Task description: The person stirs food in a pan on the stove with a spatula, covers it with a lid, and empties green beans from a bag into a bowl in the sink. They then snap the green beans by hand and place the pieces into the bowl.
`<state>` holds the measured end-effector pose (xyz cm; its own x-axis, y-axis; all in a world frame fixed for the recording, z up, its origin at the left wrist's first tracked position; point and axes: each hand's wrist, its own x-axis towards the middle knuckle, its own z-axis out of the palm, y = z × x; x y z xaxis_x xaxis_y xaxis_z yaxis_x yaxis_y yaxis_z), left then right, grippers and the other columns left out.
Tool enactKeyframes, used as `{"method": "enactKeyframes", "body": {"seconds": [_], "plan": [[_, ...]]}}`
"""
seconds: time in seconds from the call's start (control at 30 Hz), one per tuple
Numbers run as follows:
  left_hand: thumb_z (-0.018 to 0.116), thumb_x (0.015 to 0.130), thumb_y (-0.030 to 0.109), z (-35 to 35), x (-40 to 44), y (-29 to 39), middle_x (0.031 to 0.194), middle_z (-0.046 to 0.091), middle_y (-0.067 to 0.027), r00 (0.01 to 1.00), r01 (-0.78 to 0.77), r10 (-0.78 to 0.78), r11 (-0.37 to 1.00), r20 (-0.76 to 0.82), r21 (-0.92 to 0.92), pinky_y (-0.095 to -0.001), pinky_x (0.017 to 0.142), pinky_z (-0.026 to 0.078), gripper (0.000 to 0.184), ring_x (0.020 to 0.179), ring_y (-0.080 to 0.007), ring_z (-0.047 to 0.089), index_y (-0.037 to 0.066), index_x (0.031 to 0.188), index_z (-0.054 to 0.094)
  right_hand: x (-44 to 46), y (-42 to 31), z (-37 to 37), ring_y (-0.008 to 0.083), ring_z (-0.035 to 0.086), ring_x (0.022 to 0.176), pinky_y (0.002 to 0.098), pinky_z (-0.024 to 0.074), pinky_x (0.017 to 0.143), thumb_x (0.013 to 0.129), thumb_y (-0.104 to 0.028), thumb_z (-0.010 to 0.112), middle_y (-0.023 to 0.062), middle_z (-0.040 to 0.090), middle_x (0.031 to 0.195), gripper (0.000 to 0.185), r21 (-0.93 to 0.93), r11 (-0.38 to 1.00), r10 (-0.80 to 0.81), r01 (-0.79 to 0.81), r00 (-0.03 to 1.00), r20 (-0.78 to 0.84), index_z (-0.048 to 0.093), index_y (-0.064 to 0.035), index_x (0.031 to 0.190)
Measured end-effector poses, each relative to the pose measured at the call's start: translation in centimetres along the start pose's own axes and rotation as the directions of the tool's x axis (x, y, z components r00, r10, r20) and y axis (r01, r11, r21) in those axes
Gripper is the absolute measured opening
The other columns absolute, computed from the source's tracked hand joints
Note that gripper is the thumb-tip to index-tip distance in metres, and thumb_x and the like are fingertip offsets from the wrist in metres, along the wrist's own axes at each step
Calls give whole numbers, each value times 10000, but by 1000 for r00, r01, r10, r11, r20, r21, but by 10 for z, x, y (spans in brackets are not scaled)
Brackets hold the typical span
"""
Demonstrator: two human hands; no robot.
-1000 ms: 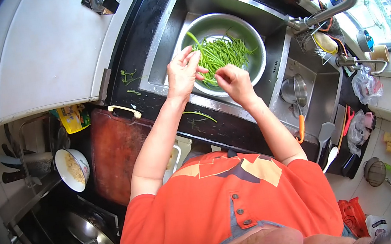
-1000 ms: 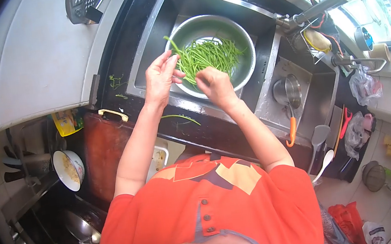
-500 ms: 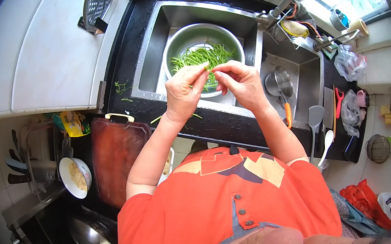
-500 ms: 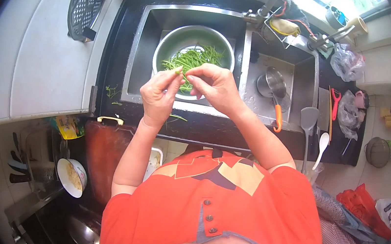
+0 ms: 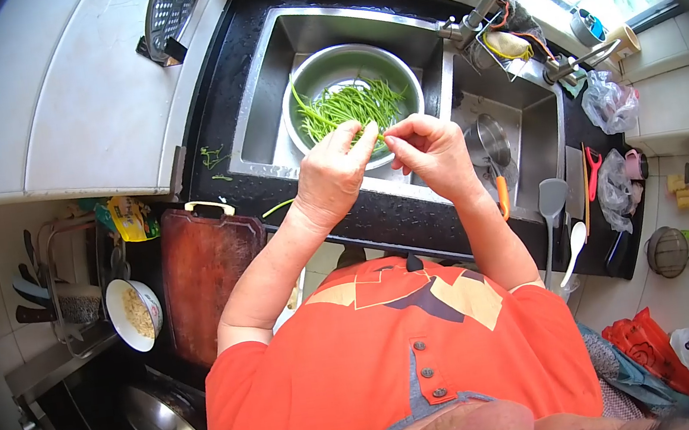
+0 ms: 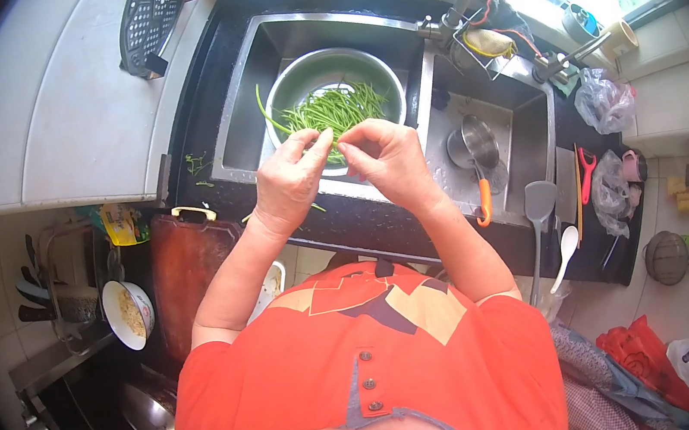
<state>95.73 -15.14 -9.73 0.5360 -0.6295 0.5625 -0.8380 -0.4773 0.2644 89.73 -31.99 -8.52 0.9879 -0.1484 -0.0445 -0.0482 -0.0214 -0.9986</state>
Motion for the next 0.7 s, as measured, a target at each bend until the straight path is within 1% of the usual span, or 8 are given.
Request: {"method": "enactKeyframes", "body": {"seconds": [0.17,0.27,0.33,0.37,0.4,0.5,0.57,0.7], "plan": [[633,750,18,3,-2,5,914,633,-115,1000,18,-17,997,17,-71,-307,672,543,320,791,-250,656,48,1069,645,1,11,2,79,612,607,202,491,528,829,-44,633,20,645,741,62,-323,934,-173,150,984,-43,642,17,822],[627,802,23,6,-3,2,918,644,-127,997,70,-76,958,-11,-280,-297,668,546,255,779,-252,666,31,1056,648,0,8,3,73,595,575,206,481,514,831,-54,631,16,634,707,68,-283,947,-178,150,981,-78,635,11,812],[604,843,40,6,-5,3,944,645,-147,996,67,-88,905,-31,-421,-296,683,552,228,794,-252,671,-4,1066,633,-1,-4,-1,70,579,549,212,471,504,833,-45,625,9,610,655,51,85,995,66,-59,995,-72,636,2,818],[584,882,64,5,-7,5,942,654,-135,940,255,-339,606,46,-753,-289,688,558,199,803,-237,676,-6,1061,637,1,-6,-4,66,558,524,210,456,493,835,-36,622,3,588,618,36,102,994,54,-46,995,-82,635,-3,832],[565,920,87,3,-7,7,940,664,-122,830,342,-514,161,217,-926,-281,693,564,183,812,-221,682,-8,1057,640,2,-2,-10,65,553,519,207,448,484,838,-38,620,2,586,618,36,139,990,45,-32,994,-96,635,-5,836],[501,966,158,-20,-10,-22,971,668,-139,701,197,-676,-123,227,-973,-283,704,583,223,814,-211,688,10,1094,609,7,22,-38,71,551,530,195,421,463,875,-58,599,21,584,660,52,190,982,27,4,986,-162,617,-9,877],[480,975,187,-37,-22,-50,987,665,-151,612,76,-765,-192,198,-978,-279,690,589,255,816,-205,689,6,1120,584,6,37,-61,75,545,542,197,411,466,884,-68,596,22,582,683,56,247,968,23,40,969,-247,616,-16,883],[503,965,185,-70,-50,-96,993,663,-152,491,60,-863,-102,119,-993,-273,699,587,253,817,-198,687,-3,1116,582,-5,57,-105,86,545,580,201,414,493,894,-85,595,26,591,729,62,242,969,56,41,922,-384,614,-27,906]]}}
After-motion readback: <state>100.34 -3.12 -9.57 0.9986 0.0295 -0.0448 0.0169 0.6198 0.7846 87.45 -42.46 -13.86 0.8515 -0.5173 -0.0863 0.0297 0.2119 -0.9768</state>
